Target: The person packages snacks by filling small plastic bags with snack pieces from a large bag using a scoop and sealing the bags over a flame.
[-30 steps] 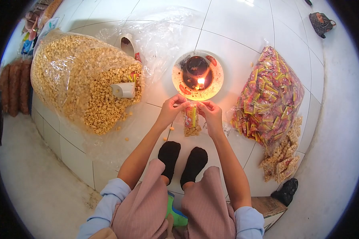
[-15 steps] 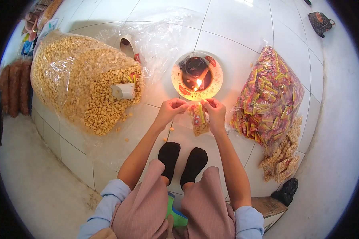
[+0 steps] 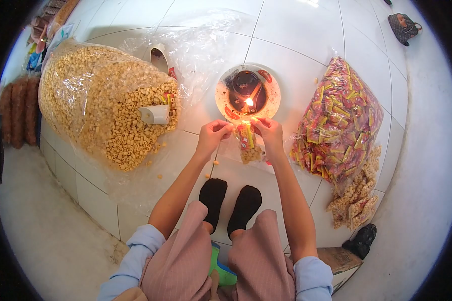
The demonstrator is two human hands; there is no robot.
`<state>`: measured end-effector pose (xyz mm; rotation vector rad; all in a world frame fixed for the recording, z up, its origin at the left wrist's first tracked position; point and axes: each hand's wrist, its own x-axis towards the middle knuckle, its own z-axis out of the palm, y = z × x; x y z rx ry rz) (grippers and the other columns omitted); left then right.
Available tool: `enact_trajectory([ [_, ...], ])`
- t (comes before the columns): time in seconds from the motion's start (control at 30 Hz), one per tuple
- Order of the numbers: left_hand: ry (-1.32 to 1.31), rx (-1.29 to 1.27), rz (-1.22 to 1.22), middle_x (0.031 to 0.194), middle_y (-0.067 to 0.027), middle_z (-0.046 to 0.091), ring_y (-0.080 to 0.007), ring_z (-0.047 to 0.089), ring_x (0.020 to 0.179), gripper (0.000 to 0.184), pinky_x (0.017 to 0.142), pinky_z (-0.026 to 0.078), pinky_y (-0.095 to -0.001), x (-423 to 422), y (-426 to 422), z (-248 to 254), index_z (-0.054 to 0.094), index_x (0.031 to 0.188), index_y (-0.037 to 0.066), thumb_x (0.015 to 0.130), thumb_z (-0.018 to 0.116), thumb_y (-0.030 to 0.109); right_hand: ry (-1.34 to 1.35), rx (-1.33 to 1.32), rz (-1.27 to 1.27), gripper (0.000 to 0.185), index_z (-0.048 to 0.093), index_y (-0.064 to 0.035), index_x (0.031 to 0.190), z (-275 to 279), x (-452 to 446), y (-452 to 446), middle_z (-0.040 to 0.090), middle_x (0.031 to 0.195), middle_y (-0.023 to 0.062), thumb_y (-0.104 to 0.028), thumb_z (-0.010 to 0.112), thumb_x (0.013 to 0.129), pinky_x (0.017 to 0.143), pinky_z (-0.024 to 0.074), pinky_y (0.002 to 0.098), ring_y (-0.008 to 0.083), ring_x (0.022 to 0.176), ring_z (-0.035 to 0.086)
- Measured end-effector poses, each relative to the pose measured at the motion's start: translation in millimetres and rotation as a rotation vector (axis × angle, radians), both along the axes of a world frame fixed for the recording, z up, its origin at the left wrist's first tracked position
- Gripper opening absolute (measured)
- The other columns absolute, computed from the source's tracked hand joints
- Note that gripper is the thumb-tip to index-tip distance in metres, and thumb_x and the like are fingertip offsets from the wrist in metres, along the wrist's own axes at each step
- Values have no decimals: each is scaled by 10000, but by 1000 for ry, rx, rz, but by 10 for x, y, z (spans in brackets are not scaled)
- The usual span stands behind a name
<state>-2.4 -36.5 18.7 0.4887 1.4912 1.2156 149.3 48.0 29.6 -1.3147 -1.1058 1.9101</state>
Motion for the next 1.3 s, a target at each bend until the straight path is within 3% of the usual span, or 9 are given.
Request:
enact_trajectory([
  [0.57, -64, -59, 85, 797, -72, 619, -100, 590, 699, 177, 677, 496, -206, 37, 40, 13, 586, 893, -40, 817, 581, 119, -201, 71, 70, 151, 619, 34, 815, -110, -64, 181, 597, 730, 28, -111, 577, 802, 653, 447, 213, 76, 663, 540],
  [0.8, -162, -60, 119, 797, -77, 615, -106, 595, 699, 154, 681, 503, -209, 47, 63, -84, 578, 876, -30, 835, 552, 116, -194, 98, 68, 137, 619, 35, 836, -186, -72, 223, 602, 748, 30, -86, 562, 807, 635, 443, 208, 74, 664, 540],
  [0.87, -176, -50, 126, 797, -75, 614, -104, 594, 699, 151, 681, 503, -208, 49, 64, -116, 577, 869, -27, 836, 550, 118, -195, 139, 59, 132, 632, 42, 823, -239, -65, 242, 602, 687, 35, -76, 589, 781, 579, 442, 220, 84, 618, 540],
  [1.3, -183, -12, 185, 784, -97, 621, -108, 597, 673, 166, 643, 509, -211, 69, 115, -109, 575, 851, -56, 833, 548, 106, -196, 151, 32, 135, 634, 42, 824, -232, -101, 295, 594, 678, 37, -75, 582, 782, 566, 435, 220, 84, 612, 533],
])
